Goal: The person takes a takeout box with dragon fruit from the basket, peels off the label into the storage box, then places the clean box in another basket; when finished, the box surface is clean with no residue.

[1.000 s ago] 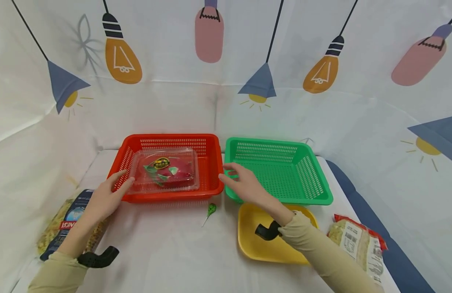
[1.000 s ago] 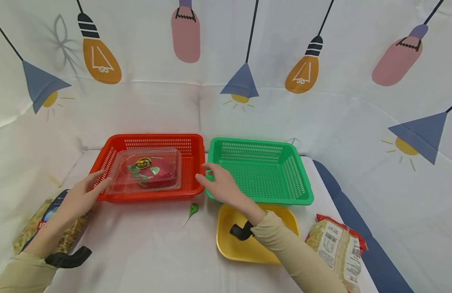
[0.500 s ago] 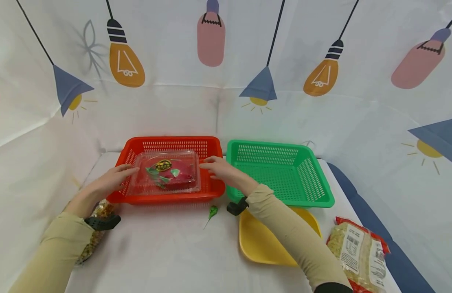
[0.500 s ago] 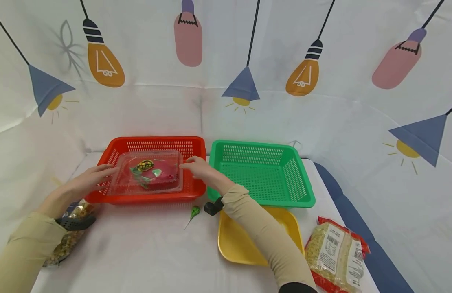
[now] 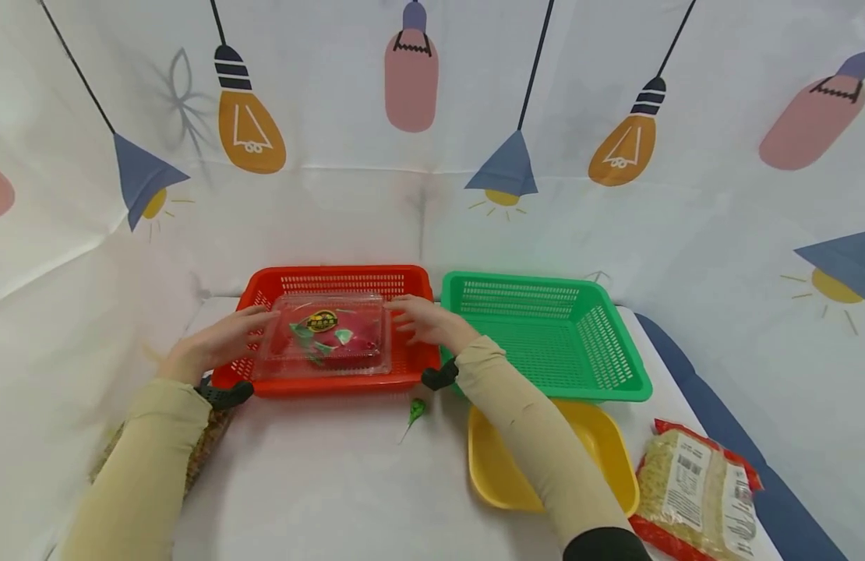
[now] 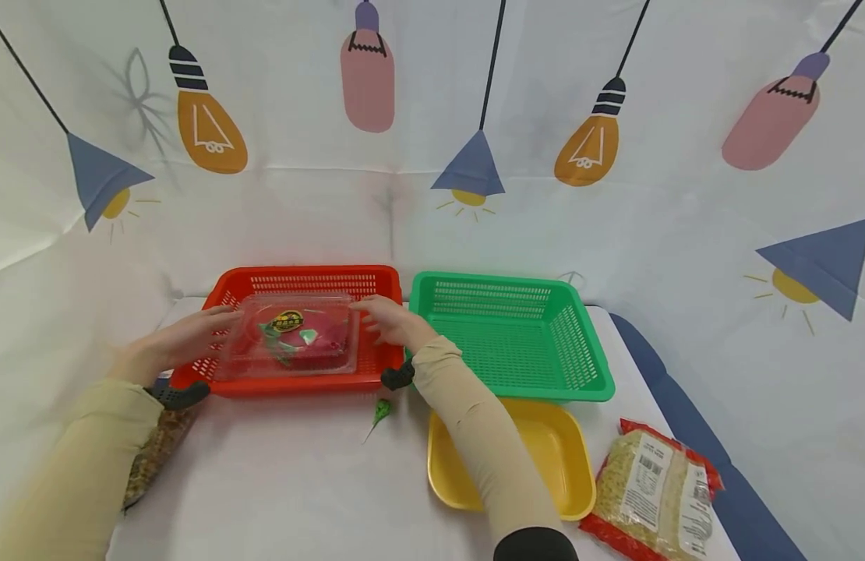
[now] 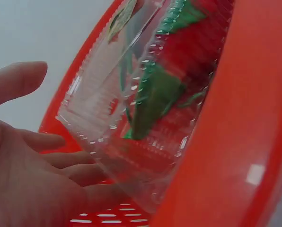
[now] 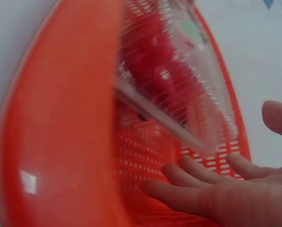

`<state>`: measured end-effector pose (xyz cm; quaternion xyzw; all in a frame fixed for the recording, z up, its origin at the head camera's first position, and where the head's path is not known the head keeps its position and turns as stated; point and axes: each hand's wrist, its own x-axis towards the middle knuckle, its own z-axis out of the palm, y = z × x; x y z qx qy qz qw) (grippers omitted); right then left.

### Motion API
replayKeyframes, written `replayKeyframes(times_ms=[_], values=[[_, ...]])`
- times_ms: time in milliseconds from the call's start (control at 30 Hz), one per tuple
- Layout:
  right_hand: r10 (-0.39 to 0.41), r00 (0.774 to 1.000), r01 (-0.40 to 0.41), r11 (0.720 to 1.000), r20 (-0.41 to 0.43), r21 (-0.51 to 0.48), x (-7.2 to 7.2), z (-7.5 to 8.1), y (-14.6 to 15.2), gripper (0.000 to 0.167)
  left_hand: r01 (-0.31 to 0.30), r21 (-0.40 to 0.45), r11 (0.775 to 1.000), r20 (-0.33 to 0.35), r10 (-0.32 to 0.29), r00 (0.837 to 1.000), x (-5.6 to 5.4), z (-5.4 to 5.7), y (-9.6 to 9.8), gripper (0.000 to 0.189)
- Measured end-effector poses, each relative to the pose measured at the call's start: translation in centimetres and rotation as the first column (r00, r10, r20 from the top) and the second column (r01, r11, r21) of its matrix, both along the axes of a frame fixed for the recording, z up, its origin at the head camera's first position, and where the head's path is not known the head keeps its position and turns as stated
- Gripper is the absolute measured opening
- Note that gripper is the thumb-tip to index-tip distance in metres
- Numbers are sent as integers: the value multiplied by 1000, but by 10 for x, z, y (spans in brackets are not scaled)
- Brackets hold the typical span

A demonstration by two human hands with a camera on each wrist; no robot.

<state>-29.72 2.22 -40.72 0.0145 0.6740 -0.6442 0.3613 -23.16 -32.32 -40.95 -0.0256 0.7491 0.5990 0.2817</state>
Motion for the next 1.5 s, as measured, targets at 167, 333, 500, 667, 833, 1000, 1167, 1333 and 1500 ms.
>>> replayKeyframes(times_ms=[167,333,500,667,833,1000,1167,1333,1500], values=[[30,999,-29,999,23,-15,-5,-7,0,60,27,7,1000,24,-27,999,-6,-5,0,86],[53,998,-53,999,30,-12,-8,-6,-1,67,37,57,998,30,-39,999,-5,-7,-5,81],[51,998,-53,997,39,47,-10,-5,-5,70,68,84,994,-5,-68,998,-1,-7,-5,76],[41,998,-44,997,42,57,-10,-7,-5,70,88,79,993,-36,-85,996,2,-6,-4,75],[46,998,-49,997,47,54,-11,-8,-4,64,91,77,993,-41,-88,995,2,-6,-4,76],[32,998,-35,998,57,52,-12,-9,-3,63,82,75,994,-38,-79,996,2,-6,-4,75],[18,998,-20,999,57,39,-11,-9,-2,61,80,61,995,-41,-78,996,0,-9,-4,74],[12,999,-13,1000,48,18,-10,-9,-2,59,81,44,996,-54,-78,995,-2,-12,-6,74],[0,998,1,1000,55,-23,-8,-9,-1,58,68,65,996,-54,-65,996,-1,-11,-7,75]])
